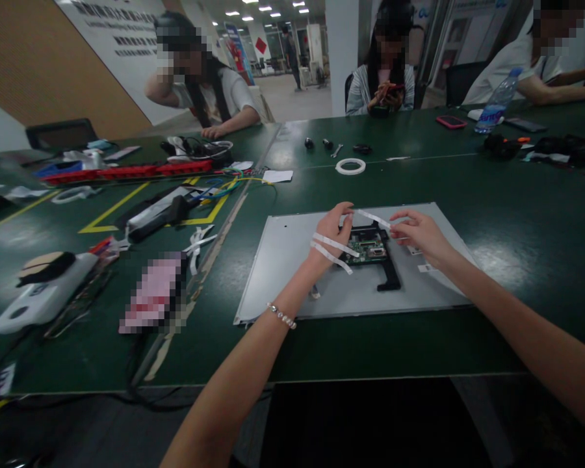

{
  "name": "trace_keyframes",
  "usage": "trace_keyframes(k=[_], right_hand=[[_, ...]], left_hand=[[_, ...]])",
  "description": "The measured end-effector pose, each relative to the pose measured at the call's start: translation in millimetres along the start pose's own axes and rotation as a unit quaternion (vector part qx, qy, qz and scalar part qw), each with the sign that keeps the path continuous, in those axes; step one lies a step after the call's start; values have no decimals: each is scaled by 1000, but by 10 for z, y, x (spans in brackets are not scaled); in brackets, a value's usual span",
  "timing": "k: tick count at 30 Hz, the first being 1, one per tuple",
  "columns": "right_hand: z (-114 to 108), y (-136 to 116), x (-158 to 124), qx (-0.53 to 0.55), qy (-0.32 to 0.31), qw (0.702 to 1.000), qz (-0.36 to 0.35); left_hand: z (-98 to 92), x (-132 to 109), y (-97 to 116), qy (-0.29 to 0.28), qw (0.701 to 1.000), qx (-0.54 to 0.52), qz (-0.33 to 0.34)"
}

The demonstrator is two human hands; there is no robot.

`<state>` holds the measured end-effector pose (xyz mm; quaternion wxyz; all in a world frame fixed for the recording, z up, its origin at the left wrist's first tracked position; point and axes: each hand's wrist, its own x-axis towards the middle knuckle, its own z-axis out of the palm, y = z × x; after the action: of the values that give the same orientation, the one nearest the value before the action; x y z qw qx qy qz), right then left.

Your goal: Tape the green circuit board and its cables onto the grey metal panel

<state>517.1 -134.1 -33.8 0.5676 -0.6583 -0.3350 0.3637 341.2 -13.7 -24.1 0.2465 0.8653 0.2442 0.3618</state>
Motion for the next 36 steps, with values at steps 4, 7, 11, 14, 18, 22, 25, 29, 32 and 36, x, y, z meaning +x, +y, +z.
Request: trace_keyframes(k=[4,7,11,14,18,22,25,29,32,36], right_hand=[[33,51,9,-13,1,1000,4],[40,69,17,-30,-6,1000,1],[41,88,35,-61,-13,998,1],[32,96,48,-88,-15,996,-1],[-6,92,60,-118,-30,993,-1],[-61,83,73,-126,-53,991,3],[-84,81,82,-126,-61,990,6],[-90,96,97,-169,-66,983,3],[-88,120,111,-197,-64,978,-14],[-83,121,115,-166,-63,983,-36]], left_hand=[[56,6,37,-62,997,30,47],[115,40,21,-109,993,42,32],[186,70,-40,-172,982,80,-13],[205,57,-53,-204,972,114,-24],[185,47,-15,-212,971,103,-45],[173,59,0,-197,977,55,-65],[181,56,-17,-186,980,45,-57],[197,50,-44,-169,984,38,-32],[209,56,-65,-163,986,31,-34],[215,61,-75,-175,983,34,-42]])
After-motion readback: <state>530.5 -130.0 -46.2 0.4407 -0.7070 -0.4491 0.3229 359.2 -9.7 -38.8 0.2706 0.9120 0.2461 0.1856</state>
